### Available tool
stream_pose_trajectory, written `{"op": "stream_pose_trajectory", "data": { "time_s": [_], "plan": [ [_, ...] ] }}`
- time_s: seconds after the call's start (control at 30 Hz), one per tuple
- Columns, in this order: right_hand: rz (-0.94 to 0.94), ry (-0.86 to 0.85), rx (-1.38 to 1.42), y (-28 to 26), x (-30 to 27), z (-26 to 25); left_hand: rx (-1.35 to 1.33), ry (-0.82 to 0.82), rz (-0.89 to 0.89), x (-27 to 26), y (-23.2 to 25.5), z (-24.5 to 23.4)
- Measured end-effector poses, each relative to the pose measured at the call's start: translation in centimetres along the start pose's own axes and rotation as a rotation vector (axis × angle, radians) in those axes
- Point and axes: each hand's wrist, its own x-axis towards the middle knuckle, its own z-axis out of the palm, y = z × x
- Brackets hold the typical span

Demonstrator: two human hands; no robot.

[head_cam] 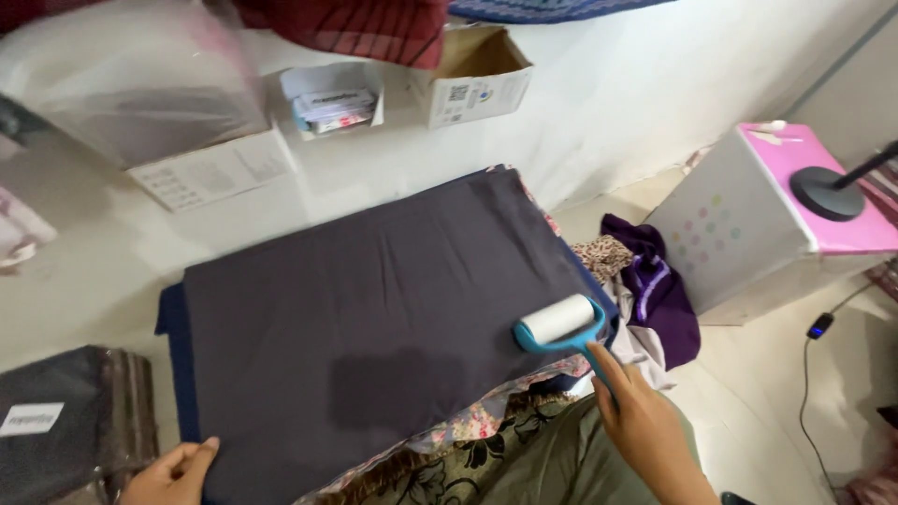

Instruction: The person folds a brown fabric item by hand, places it into a clear plastic bag, seals the bag with a label, and then uses a lint roller to clean a larger grey fabric item on a blue surface.

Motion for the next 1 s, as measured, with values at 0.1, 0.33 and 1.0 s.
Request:
{"op": "stream_pose_trajectory", "data": {
  "time_s": [0.1,0.33,1.0],
  "plan": [
    [-0.134,0.090,0.078,1.7,6.4,2.6,0.022,-0.101,-0.171,3.4,-1.1,1.4],
    [-0.150,0.251,0.187,-4.3,25.1,5.0,0.050,0.067,-0.020,2.0,-2.3,2.4],
    [-0.310,0.233,0.932,-7.5,27.4,-14.3,-0.021,-0.131,0.028,8.8,2.1,3.3]
  ]
}}
